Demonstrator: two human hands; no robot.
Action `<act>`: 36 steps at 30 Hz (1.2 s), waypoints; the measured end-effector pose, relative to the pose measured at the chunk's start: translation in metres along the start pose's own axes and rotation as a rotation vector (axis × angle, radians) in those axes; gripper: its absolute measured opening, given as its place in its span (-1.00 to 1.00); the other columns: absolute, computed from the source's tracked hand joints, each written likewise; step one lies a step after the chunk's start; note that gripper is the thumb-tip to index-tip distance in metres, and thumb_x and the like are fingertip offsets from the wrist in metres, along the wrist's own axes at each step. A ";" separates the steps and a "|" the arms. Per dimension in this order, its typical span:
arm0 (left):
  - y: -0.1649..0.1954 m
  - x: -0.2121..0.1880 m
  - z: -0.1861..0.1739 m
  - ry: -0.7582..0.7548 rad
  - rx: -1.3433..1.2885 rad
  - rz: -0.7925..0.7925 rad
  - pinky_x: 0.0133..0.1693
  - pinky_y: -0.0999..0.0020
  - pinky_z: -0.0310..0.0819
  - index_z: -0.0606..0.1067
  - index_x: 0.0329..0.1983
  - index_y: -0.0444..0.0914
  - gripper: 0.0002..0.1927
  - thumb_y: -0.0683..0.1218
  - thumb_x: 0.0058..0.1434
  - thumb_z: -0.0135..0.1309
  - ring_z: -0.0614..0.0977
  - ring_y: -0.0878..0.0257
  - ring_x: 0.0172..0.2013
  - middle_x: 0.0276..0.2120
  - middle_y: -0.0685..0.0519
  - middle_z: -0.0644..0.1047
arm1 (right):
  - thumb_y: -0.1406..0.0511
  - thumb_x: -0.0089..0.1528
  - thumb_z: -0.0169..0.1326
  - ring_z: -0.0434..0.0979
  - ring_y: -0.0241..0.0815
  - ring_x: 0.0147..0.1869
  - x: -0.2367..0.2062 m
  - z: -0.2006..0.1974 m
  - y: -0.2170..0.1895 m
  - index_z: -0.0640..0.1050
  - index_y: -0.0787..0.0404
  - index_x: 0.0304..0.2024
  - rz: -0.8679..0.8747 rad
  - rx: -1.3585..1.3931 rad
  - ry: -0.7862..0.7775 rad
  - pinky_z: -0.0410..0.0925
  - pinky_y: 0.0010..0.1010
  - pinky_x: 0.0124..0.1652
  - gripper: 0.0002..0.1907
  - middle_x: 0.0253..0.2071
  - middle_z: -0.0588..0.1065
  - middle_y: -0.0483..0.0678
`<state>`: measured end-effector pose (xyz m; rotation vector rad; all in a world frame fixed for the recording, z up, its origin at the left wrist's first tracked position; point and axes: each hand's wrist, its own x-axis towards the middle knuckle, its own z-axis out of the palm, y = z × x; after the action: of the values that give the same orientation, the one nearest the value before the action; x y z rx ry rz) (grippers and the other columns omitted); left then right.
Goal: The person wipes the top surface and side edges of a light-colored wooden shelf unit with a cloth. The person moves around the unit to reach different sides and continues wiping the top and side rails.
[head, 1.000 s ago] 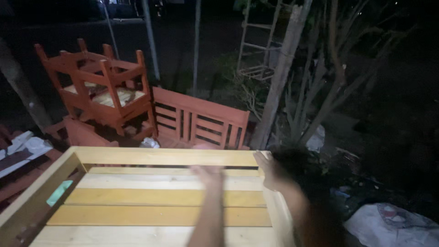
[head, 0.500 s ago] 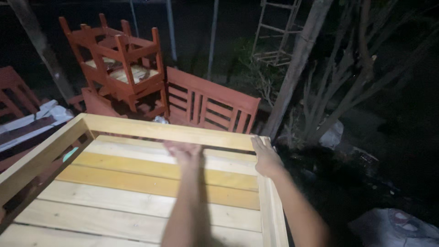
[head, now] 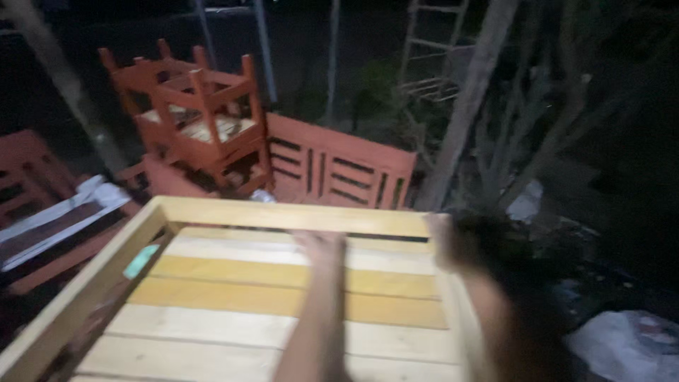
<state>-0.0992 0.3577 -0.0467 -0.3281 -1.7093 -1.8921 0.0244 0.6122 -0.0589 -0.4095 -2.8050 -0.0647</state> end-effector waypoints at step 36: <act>-0.100 0.236 -0.216 0.030 -1.342 -0.714 0.00 -0.19 0.49 0.32 0.28 -0.15 -0.32 0.34 0.25 -0.10 0.59 -0.03 0.00 0.12 -0.08 0.47 | 0.53 0.03 0.13 -0.31 -0.06 0.66 0.071 -0.027 -0.297 -0.07 -0.15 0.53 0.072 0.095 -0.257 -0.19 0.20 0.46 0.13 0.60 -0.18 -0.26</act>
<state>-0.3059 0.0945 -0.0384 -0.1465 -0.2289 -3.3111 -0.1170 0.3446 -0.0118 -0.5290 -3.0253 0.1471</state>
